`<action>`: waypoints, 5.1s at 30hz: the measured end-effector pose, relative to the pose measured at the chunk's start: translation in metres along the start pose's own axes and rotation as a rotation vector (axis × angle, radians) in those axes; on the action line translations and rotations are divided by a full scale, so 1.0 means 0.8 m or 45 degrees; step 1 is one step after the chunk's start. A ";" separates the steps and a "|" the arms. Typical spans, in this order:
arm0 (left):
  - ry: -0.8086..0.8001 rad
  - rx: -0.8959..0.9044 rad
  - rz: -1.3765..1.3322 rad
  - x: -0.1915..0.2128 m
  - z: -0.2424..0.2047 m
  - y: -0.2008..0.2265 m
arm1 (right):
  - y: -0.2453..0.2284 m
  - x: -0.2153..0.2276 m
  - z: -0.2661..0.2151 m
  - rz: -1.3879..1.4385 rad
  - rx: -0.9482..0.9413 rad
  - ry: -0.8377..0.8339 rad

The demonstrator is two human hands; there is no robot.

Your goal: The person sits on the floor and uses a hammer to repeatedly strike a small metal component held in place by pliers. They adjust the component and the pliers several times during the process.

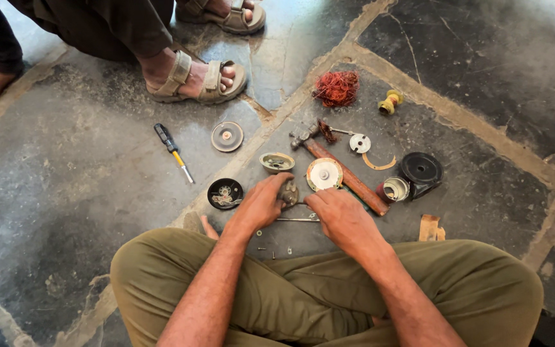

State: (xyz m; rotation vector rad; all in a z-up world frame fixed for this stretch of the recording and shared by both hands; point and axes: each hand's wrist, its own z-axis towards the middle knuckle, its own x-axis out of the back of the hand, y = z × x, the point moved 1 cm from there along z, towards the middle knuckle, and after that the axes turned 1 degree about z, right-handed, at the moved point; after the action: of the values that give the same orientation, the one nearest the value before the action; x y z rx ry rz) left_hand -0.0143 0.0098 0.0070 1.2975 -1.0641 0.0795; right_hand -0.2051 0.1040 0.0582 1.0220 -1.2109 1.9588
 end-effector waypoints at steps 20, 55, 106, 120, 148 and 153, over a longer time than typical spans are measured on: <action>-0.038 -0.230 0.237 -0.032 0.001 -0.015 | 0.010 -0.014 0.033 -0.047 -0.003 -0.181; 0.270 -0.112 -0.142 0.002 0.006 0.031 | 0.085 0.001 0.002 -0.019 -0.981 0.209; 0.286 -0.305 0.136 -0.019 -0.001 0.004 | -0.018 0.074 -0.025 0.534 -1.005 -0.016; 0.343 -0.327 0.115 -0.028 0.005 -0.005 | -0.099 0.131 -0.070 -0.097 -0.550 0.155; 0.322 -0.269 0.189 -0.030 -0.001 -0.006 | -0.095 0.134 -0.079 0.051 -0.620 0.075; 0.295 -0.254 0.183 -0.031 0.002 -0.005 | -0.102 0.143 -0.072 0.028 -0.487 0.312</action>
State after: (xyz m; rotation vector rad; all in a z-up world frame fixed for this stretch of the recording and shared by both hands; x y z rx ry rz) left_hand -0.0265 0.0196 -0.0127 1.0049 -0.9397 0.2214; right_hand -0.2145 0.2001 0.1753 0.5600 -1.3874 1.7167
